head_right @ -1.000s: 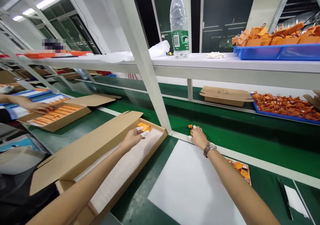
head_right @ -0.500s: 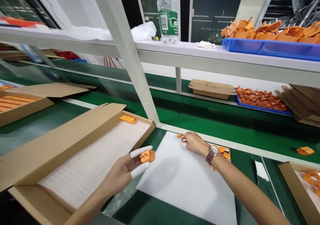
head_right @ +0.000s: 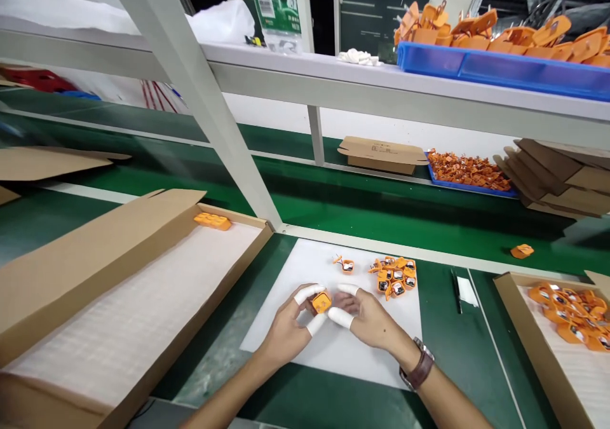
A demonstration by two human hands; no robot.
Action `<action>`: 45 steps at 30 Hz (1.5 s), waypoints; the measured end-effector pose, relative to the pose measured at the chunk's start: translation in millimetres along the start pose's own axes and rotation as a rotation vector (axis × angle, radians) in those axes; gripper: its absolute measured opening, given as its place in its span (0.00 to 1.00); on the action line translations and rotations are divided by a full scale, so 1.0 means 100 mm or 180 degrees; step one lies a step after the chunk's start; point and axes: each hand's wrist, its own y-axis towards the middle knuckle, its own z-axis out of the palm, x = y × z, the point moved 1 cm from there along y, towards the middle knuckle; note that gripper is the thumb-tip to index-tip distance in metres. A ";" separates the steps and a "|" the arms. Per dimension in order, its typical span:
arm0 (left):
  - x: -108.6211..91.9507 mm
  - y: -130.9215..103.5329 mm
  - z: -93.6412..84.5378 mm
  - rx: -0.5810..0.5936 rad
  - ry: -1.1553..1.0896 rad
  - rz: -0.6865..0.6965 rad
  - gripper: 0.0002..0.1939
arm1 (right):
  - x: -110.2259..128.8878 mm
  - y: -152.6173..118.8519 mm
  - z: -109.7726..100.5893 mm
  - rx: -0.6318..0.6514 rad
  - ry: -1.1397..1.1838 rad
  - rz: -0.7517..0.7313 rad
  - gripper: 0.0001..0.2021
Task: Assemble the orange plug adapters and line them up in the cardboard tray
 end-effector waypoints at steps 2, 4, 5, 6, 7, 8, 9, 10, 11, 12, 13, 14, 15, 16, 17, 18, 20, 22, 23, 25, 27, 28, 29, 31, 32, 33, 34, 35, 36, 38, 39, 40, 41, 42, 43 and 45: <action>0.00 -0.03 0.09 0.0010 -0.0025 -0.0010 0.18 | -0.09 0.02 0.08 0.0073 0.0773 0.0137 0.26; 0.01 -0.04 0.13 0.0095 -0.0205 -0.0108 0.18 | -0.15 0.07 0.11 0.0022 0.1058 0.0171 0.24; 0.02 -0.03 0.12 0.0177 -0.0383 -0.0174 0.19 | -0.18 0.09 0.11 -0.0039 0.1064 0.0159 0.24; 0.03 -0.03 0.11 0.0297 -0.0624 -0.0254 0.20 | -0.21 0.10 0.10 -0.0119 0.1002 0.0124 0.24; 0.04 -0.01 0.08 0.0463 -0.0895 -0.0354 0.21 | -0.25 0.11 0.09 -0.0215 0.0896 0.0070 0.25; 0.06 0.00 0.05 0.0650 -0.1153 -0.0475 0.22 | -0.29 0.12 0.08 -0.0302 0.0774 0.0008 0.25; 0.08 0.01 0.02 0.0805 -0.1363 -0.0607 0.22 | -0.34 0.12 0.07 -0.0362 0.0658 -0.0052 0.26; 0.10 0.03 0.00 0.0899 -0.1502 -0.0739 0.20 | -0.39 0.12 0.06 -0.0389 0.0559 -0.0108 0.25; 0.13 0.04 -0.02 0.0927 -0.1569 -0.0857 0.19 | -0.43 0.11 0.06 -0.0393 0.0477 -0.0159 0.25; 0.15 0.06 -0.03 0.0897 -0.1588 -0.0947 0.17 | -0.47 0.11 0.06 -0.0383 0.0404 -0.0206 0.24; 0.18 0.07 -0.03 0.0844 -0.1583 -0.1009 0.16 | -0.50 0.10 0.06 -0.0366 0.0335 -0.0250 0.23; 0.20 0.08 -0.02 0.0802 -0.1569 -0.1050 0.16 | -0.51 0.09 0.06 -0.0349 0.0266 -0.0294 0.22; 0.21 0.08 0.00 0.0790 -0.1549 -0.1082 0.16 | -0.52 0.08 0.07 -0.0331 0.0206 -0.0333 0.21; 0.21 0.08 0.02 0.0800 -0.1523 -0.1106 0.15 | -0.51 0.08 0.07 -0.0304 0.0162 -0.0363 0.21; 0.21 0.08 0.03 0.0811 -0.1497 -0.1124 0.15 | -0.50 0.07 0.07 -0.0268 0.0126 -0.0390 0.20; 0.21 0.08 0.05 0.0811 -0.1473 -0.1138 0.15 | -0.49 0.06 0.07 -0.0235 0.0086 -0.0419 0.20; 0.20 0.07 0.07 0.0778 -0.1435 -0.1162 0.15 | -0.47 0.06 0.07 -0.0201 -0.0024 -0.0461 0.20; 0.18 0.06 0.09 0.0718 -0.1428 -0.1177 0.15 | -0.47 0.05 0.06 -0.0207 -0.0153 -0.0459 0.20; 0.18 0.06 0.09 0.0683 -0.1436 -0.1185 0.15 | -0.48 0.04 0.06 -0.0212 -0.0200 -0.0442 0.20; 0.17 0.06 0.10 0.0619 -0.1464 -0.1204 0.14 | -0.49 0.03 0.04 -0.0220 -0.0242 -0.0396 0.21; 0.17 0.05 0.11 0.0563 -0.1484 -0.1233 0.14 | -0.48 0.03 0.03 -0.0193 -0.0244 -0.0353 0.22; 0.18 0.05 0.11 0.0540 -0.1496 -0.1241 0.14 | -0.47 0.02 0.01 -0.0154 -0.0232 -0.0344 0.23; 0.18 0.05 0.11 0.0526 -0.1513 -0.1247 0.13 | -0.45 0.02 0.00 -0.0089 -0.0213 -0.0343 0.25; 0.18 0.06 0.11 0.0520 -0.1557 -0.1253 0.13 | -0.42 0.01 -0.03 0.0084 -0.0145 -0.0370 0.27; 0.19 0.07 0.10 0.0520 -0.1576 -0.1261 0.13 | -0.41 0.01 -0.04 0.0157 -0.0096 -0.0385 0.28; 0.19 0.07 0.10 0.0522 -0.1584 -0.1276 0.13 | -0.41 0.01 -0.05 0.0206 -0.0052 -0.0385 0.28; 0.19 0.08 0.09 0.0524 -0.1577 -0.1293 0.13 | -0.41 0.01 -0.05 0.0230 -0.0017 -0.0371 0.28; 0.19 0.09 0.09 0.0519 -0.1560 -0.1303 0.13 | -0.42 0.01 -0.06 0.0224 0.0005 -0.0351 0.29; 0.19 0.09 0.08 0.0516 -0.1547 -0.1305 0.13 | -0.42 0.01 -0.06 0.0199 0.0011 -0.0336 0.29; 0.19 0.10 0.08 0.0521 -0.1547 -0.1299 0.13 | -0.44 0.01 -0.05 0.0150 -0.0006 -0.0331 0.29; 0.19 0.10 0.08 0.0526 -0.1557 -0.1294 0.14 | -0.45 0.01 -0.04 0.0133 -0.0012 -0.0344 0.29; 0.19 0.10 0.08 0.0526 -0.1564 -0.1296 0.14 | -0.45 0.01 -0.04 0.0120 -0.0009 -0.0359 0.28; 0.19 0.10 0.08 0.0524 -0.1558 -0.1302 0.15 | -0.45 0.01 -0.03 0.0112 0.0001 -0.0364 0.28; 0.19 0.10 0.08 0.0518 -0.1538 -0.1311 0.15 | -0.45 0.01 -0.03 0.0100 0.0026 -0.0359 0.27; 0.19 0.10 0.08 0.0503 -0.1509 -0.1315 0.15 | -0.45 0.01 -0.03 0.0089 0.0062 -0.0349 0.27; 0.19 0.09 0.08 0.0479 -0.1451 -0.1315 0.16 | -0.45 0.03 -0.03 0.0081 0.0152 -0.0344 0.26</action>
